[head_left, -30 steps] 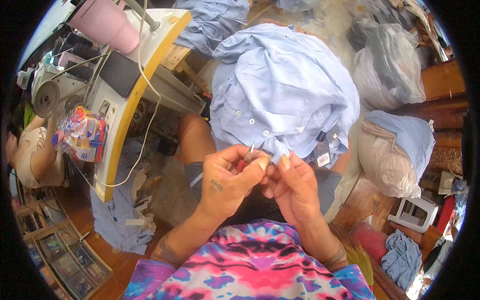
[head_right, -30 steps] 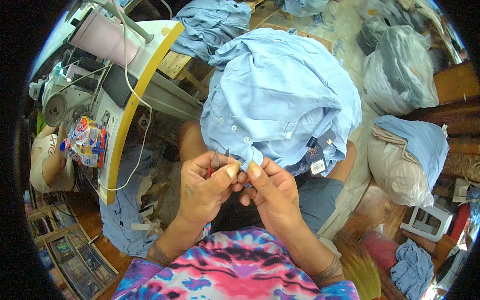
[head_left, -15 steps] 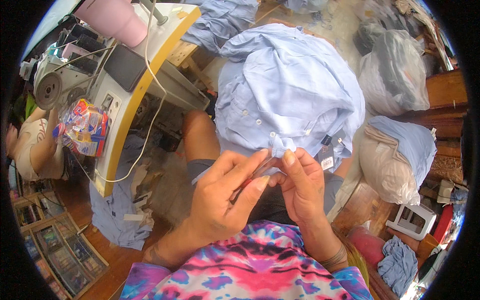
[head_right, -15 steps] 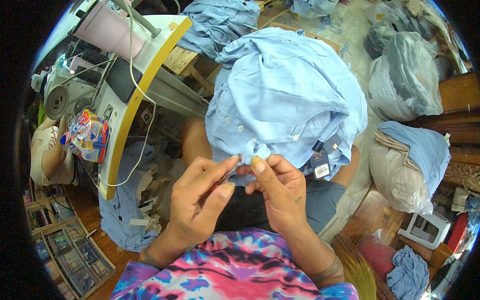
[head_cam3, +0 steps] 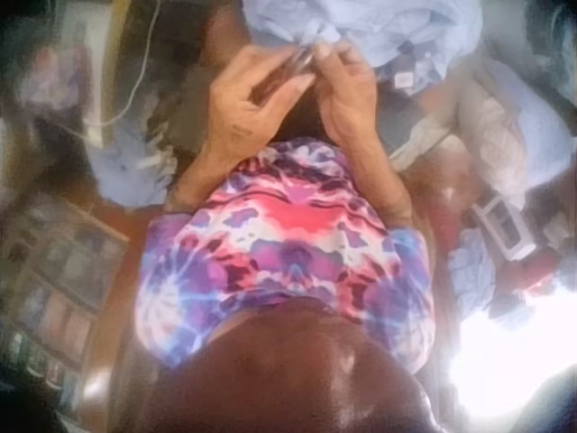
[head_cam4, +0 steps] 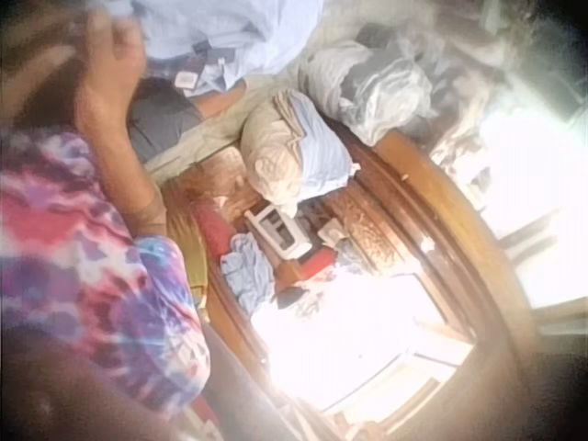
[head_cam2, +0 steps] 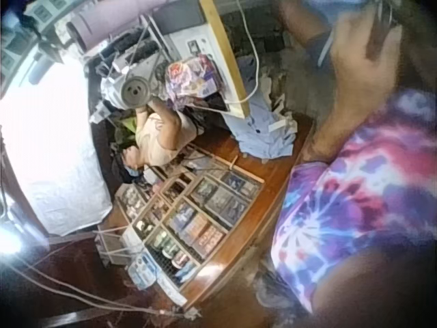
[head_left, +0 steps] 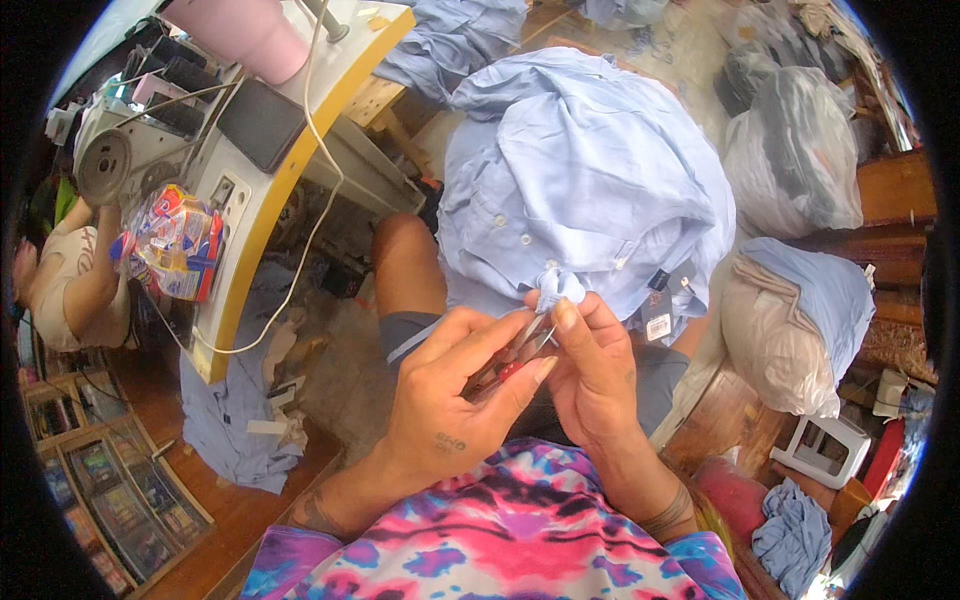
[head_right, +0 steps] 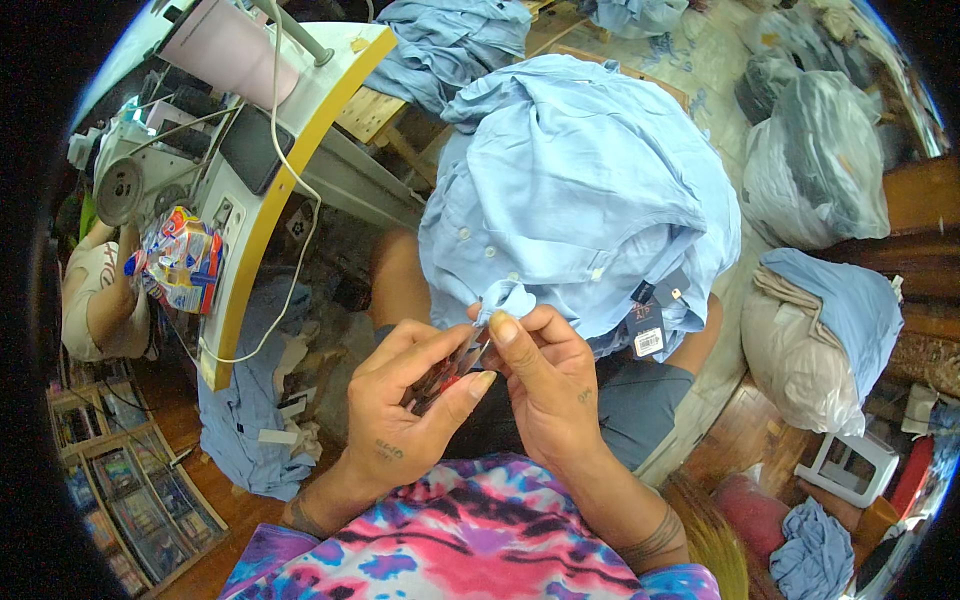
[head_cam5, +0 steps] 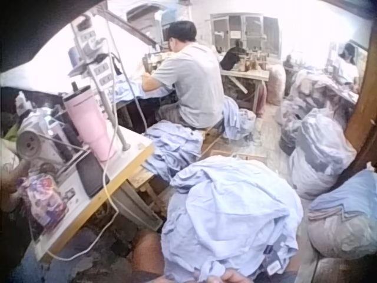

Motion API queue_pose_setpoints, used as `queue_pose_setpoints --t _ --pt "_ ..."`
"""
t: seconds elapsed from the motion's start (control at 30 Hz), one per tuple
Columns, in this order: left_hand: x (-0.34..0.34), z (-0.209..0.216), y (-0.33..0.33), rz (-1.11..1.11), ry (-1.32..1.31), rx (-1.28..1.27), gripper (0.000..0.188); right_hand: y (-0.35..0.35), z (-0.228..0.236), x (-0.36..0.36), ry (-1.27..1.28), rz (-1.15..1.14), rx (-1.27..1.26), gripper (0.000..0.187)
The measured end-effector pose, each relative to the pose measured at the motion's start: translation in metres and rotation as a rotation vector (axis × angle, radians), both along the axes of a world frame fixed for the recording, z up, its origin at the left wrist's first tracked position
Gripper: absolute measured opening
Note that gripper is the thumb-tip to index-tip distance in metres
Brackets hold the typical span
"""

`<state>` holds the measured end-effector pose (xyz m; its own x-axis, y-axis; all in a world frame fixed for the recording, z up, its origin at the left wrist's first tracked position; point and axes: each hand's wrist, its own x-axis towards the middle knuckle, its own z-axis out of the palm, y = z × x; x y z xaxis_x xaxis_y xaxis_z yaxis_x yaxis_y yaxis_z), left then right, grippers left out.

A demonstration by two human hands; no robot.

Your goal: The person trims excess threads from blue shirts using a pair of shears and inspects the collar and button areas.

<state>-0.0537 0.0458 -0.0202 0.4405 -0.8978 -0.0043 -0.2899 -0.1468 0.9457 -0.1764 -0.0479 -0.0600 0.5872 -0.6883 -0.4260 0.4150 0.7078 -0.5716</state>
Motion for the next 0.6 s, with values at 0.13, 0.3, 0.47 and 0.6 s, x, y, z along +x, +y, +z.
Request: queue_pose_setpoints --t 0.13,0.3,0.47,0.6 --pt "0.002 -0.007 0.001 0.005 -0.003 -0.055 0.04 0.0 -0.005 0.001 -0.032 -0.001 0.027 0.011" --pt "0.002 -0.015 0.004 0.035 0.094 -0.05 0.039 0.002 -0.007 0.002 -0.05 -0.006 0.007 0.01" --pt "0.003 -0.016 0.003 0.026 0.102 -0.038 0.037 0.003 -0.008 0.002 -0.047 -0.019 -0.004 0.01" --pt "0.004 -0.014 0.004 0.021 0.112 -0.023 0.036 0.004 -0.008 0.003 -0.019 -0.018 -0.051 0.014"
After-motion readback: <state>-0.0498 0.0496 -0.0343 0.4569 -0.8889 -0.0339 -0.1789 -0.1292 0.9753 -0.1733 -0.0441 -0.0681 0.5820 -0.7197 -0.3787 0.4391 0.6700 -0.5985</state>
